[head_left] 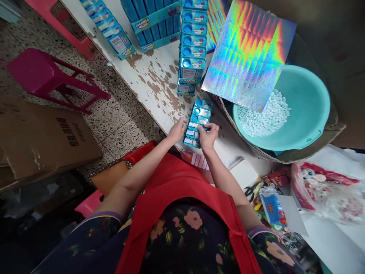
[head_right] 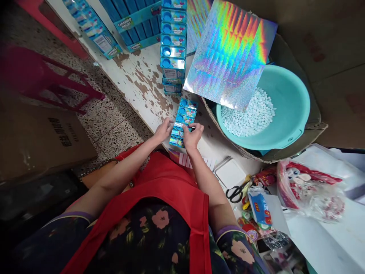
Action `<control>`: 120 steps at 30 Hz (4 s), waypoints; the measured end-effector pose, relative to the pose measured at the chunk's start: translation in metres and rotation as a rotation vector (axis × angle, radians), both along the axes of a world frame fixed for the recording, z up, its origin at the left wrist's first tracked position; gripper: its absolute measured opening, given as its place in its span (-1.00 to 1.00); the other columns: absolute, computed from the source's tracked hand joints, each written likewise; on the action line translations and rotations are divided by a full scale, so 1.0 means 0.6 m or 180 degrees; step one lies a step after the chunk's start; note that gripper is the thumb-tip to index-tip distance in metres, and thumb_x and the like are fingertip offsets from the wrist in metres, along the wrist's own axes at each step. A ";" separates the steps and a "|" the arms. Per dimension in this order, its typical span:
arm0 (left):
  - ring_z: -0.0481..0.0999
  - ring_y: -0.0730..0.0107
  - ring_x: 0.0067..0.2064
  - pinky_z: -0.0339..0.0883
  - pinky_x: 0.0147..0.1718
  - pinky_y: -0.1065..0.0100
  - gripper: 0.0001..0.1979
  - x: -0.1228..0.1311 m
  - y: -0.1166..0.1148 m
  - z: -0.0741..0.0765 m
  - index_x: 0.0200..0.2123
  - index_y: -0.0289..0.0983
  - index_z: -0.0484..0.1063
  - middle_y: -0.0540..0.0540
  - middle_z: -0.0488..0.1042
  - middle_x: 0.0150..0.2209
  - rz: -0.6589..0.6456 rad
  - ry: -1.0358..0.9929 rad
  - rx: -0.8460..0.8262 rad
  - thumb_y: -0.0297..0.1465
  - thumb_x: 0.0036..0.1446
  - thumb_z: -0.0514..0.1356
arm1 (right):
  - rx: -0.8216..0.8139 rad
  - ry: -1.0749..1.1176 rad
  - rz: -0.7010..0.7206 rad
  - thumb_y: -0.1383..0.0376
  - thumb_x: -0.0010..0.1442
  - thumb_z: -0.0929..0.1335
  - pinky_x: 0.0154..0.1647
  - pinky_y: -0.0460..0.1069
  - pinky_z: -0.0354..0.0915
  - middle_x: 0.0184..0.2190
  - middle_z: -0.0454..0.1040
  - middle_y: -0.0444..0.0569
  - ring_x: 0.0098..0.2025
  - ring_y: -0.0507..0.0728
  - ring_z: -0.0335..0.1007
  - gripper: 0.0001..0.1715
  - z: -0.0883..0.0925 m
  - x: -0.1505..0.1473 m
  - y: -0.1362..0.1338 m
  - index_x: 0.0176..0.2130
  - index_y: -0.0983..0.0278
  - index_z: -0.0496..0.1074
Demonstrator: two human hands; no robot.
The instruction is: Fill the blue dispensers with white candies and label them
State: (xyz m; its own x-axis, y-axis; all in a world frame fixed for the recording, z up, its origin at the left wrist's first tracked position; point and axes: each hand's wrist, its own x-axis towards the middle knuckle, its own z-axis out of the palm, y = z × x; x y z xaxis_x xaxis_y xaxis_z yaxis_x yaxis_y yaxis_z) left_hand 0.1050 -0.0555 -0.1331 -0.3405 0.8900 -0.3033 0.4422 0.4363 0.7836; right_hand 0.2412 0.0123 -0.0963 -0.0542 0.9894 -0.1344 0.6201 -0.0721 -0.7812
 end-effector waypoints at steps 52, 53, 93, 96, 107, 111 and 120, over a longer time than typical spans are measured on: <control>0.38 0.43 -0.41 0.22 -0.34 0.44 -0.67 0.013 -0.074 0.137 -0.18 -0.27 0.50 0.03 0.42 -0.50 -0.0500 -0.0892 -0.0026 -0.24 0.18 0.03 | -0.0301 0.0577 0.0871 0.13 0.09 0.38 -0.24 -0.01 0.30 -0.38 0.42 -0.07 -0.28 0.09 0.33 -0.76 0.087 0.053 -0.071 -0.42 0.27 0.43; 0.37 0.43 -0.44 0.21 -0.35 0.43 -0.67 -0.002 -0.053 0.135 -0.14 -0.27 0.47 0.05 0.39 -0.54 -0.0492 -0.0810 0.0024 -0.25 0.18 0.03 | -0.0223 0.0576 0.0731 0.13 0.07 0.39 -0.26 -0.02 0.29 -0.36 0.40 -0.06 -0.27 0.09 0.33 -0.75 0.080 0.039 -0.055 -0.43 0.28 0.43; 0.43 0.36 -0.27 0.28 -0.20 0.36 -0.73 0.064 -0.162 -0.014 -0.21 -0.30 0.42 -0.05 0.46 -0.35 0.0373 -0.1932 -0.0439 -0.33 -0.01 0.14 | -0.0412 0.0641 0.0343 0.03 0.17 0.28 -0.09 0.14 0.34 -0.17 0.50 0.11 -0.14 0.17 0.43 -0.52 -0.025 0.139 -0.070 -0.06 0.31 0.34; 0.42 0.37 -0.27 0.27 -0.20 0.37 -0.68 0.101 -0.171 -0.011 -0.22 -0.32 0.42 -0.05 0.46 -0.34 0.0340 -0.2280 -0.0359 -0.22 0.03 0.15 | 0.0269 -0.0151 0.1368 0.13 0.25 0.24 -0.02 0.16 0.28 -0.17 0.50 0.09 -0.08 0.20 0.37 -0.66 -0.010 0.165 -0.108 -0.09 0.28 0.41; 0.31 0.45 -0.40 0.20 -0.35 0.42 -0.68 0.126 -0.147 -0.011 -0.43 -0.30 0.41 0.04 0.36 -0.48 0.0376 -0.1494 -0.0182 -0.15 0.10 0.08 | 0.1418 -0.1300 0.2721 0.31 0.29 0.23 0.14 0.20 0.08 -0.01 0.47 0.04 0.04 0.21 0.30 -0.64 -0.014 0.159 -0.150 0.07 0.20 0.36; 0.28 0.47 -0.42 0.16 -0.38 0.43 -0.67 0.128 -0.150 -0.017 -0.41 -0.31 0.42 0.05 0.34 -0.50 0.0479 -0.1555 -0.0200 -0.15 0.09 0.10 | 0.1471 -0.1508 0.2556 0.27 0.29 0.23 0.18 0.23 0.03 0.08 0.40 0.11 0.15 0.26 0.21 -0.55 -0.019 0.164 -0.157 0.15 0.27 0.28; 0.34 0.43 -0.39 0.21 -0.35 0.42 -0.68 0.135 -0.146 -0.018 -0.42 -0.32 0.45 0.02 0.42 -0.47 0.0811 -0.1748 -0.0196 -0.16 0.03 0.12 | 0.1462 -0.1800 0.2888 0.27 0.30 0.22 0.18 0.20 0.01 0.13 0.36 0.08 0.16 0.27 0.17 -0.59 -0.026 0.167 -0.163 0.11 0.27 0.33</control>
